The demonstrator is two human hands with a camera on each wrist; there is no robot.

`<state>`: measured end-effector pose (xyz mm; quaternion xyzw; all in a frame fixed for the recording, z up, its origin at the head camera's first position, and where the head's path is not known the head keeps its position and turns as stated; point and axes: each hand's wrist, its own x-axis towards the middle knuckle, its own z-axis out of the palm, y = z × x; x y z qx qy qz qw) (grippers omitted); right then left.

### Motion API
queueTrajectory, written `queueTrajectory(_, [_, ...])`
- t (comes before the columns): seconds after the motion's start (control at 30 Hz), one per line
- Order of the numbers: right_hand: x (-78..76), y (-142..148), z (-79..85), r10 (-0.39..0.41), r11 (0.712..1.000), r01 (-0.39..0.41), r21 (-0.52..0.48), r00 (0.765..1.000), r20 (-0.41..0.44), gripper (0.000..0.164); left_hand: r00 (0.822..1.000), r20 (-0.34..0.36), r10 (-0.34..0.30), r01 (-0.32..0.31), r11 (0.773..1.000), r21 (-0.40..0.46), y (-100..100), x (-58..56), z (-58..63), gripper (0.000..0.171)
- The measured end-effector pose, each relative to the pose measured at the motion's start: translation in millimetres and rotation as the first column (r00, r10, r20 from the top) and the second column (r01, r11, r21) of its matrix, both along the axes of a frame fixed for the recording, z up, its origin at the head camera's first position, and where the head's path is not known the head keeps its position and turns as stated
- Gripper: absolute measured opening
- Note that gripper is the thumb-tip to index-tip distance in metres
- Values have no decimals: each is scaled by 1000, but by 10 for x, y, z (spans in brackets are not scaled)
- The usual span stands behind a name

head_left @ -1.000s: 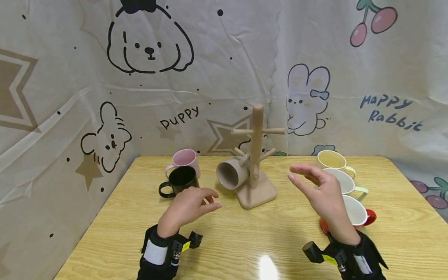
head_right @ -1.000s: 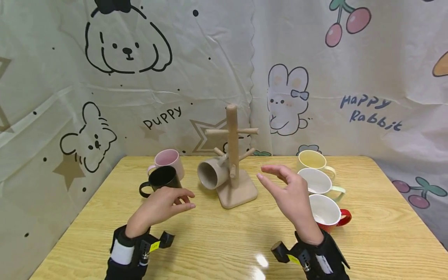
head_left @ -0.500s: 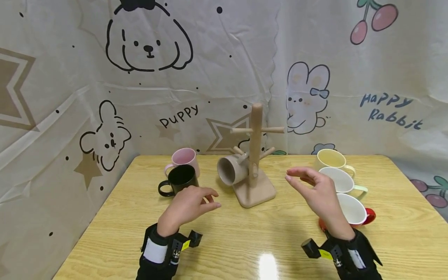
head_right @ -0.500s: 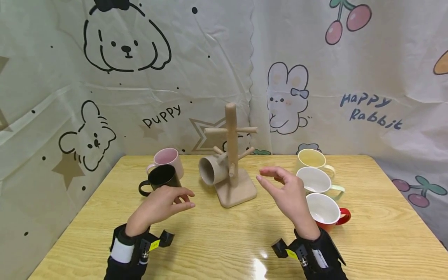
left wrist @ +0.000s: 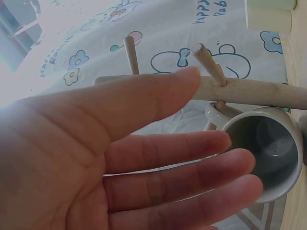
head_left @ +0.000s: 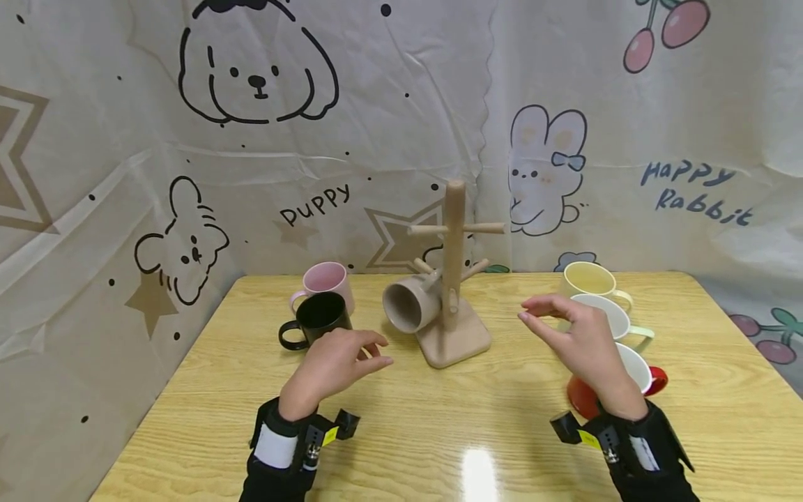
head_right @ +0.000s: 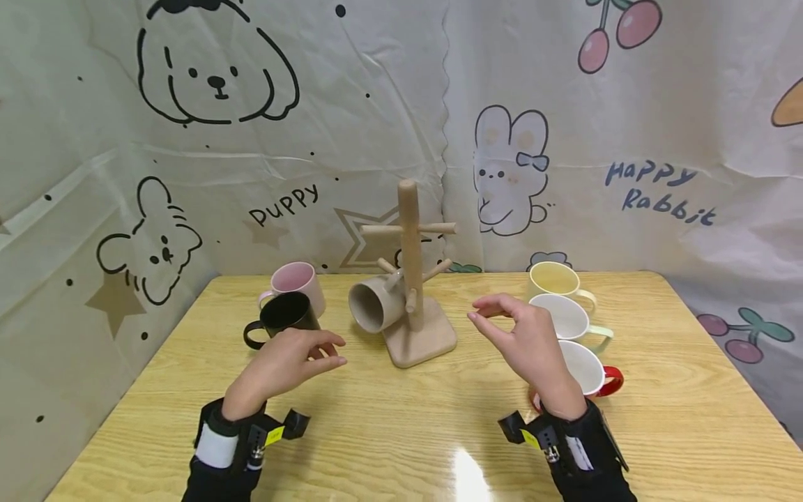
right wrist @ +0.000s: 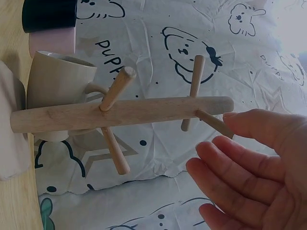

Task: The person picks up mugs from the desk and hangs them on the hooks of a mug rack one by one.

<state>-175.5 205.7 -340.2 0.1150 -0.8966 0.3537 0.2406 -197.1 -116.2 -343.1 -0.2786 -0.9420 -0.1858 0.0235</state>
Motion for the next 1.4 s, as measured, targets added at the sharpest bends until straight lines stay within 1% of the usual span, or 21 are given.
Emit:
queueTrajectory(0.23, [12, -10, 7, 15, 999, -15, 30, 1000, -7, 14, 997, -69, 28, -24, 998, 56, 9, -21, 14, 21])
queueTrajectory(0.3, [15, -10, 1, 20, 999, -19, 49, 1000, -20, 14, 996, -74, 41, -36, 997, 74, 22, -32, 11, 22])
queueTrajectory(0.4, [17, -13, -6, 22, 997, -20, 71, 999, -32, 14, 996, -83, 42, -34, 995, 98, 23, -58, -21, 24])
queueTrajectory(0.47, [13, -17, -7, 22, 997, -20, 80, 999, -30, 15, 995, -80, 63, -52, 989, 136, -9, -100, -47, 26])
queueTrajectory(0.53, [7, -22, -4, 21, 996, -19, 88, 1000, -22, 15, 992, -71, 105, -87, 973, 214, -91, -166, -64, 27])
queueTrajectory(0.57, [5, -23, -1, 23, 996, -21, 92, 1000, -16, 15, 989, -57, 138, -118, 957, 263, -155, -211, -68, 28])
queueTrajectory(0.6, [3, -24, 1, 26, 995, -25, 96, 1000, -13, 15, 984, -32, 176, -158, 935, 317, -235, -260, -67, 30])
queueTrajectory(0.67, [1, -23, 6, 34, 994, -33, 104, 999, -12, 14, 968, 26, 249, -237, 880, 410, -445, -365, -65, 35])
queueTrajectory(0.73, [5, -22, 8, 39, 993, -38, 111, 999, -7, 14, 947, 102, 306, -316, 819, 478, -704, -473, -87, 42])
queueTrajectory(0.8, [11, -21, 7, 43, 992, -43, 117, 999, -1, 14, 918, 193, 347, -396, 755, 524, -986, -565, -141, 50])
queueTrajectory(0.83, [17, -21, 9, 47, 992, -48, 118, 999, 6, 14, 904, 233, 358, -427, 732, 531, -1132, -600, -178, 54])
queueTrajectory(0.9, [22, -26, 2, 55, 991, -58, 121, 998, 26, 15, 877, 314, 363, -479, 705, 524, -1401, -647, -272, 61])
queueTrajectory(0.93, [23, -30, -3, 61, 990, -65, 123, 998, 34, 15, 864, 356, 356, -499, 702, 508, -1519, -658, -321, 63])
queueTrajectory(0.97, [23, -34, -8, 67, 989, -73, 126, 997, 44, 15, 855, 390, 343, -507, 711, 487, -1619, -665, -376, 65])
queueTrajectory(1.07, [24, -45, -24, 77, 987, -86, 137, 994, 74, 16, 842, 460, 282, -482, 775, 408, -1796, -674, -550, 66])
queueTrajectory(1.13, [25, -46, -30, 77, 985, -90, 146, 993, 90, 16, 838, 490, 240, -453, 806, 381, -1816, -687, -663, 64])
queueTrajectory(1.17, [25, -46, -31, 77, 984, -91, 150, 993, 94, 16, 840, 491, 231, -442, 815, 373, -1801, -697, -713, 63])
queueTrajectory(1.23, [22, -45, -34, 79, 983, -94, 160, 992, 100, 16, 843, 484, 235, -437, 825, 360, -1745, -713, -786, 59])
queueTrajectory(1.3, [12, -48, -37, 88, 980, -103, 168, 991, 96, 15, 851, 461, 252, -439, 823, 361, -1674, -730, -833, 53])
queueTrajectory(1.37, [1, -55, -41, 101, 978, -115, 173, 991, 87, 13, 856, 435, 279, -452, 813, 368, -1614, -741, -855, 47])
queueTrajectory(1.4, [-3, -58, -44, 106, 977, -119, 176, 991, 84, 13, 855, 429, 291, -461, 805, 373, -1593, -746, -861, 44])
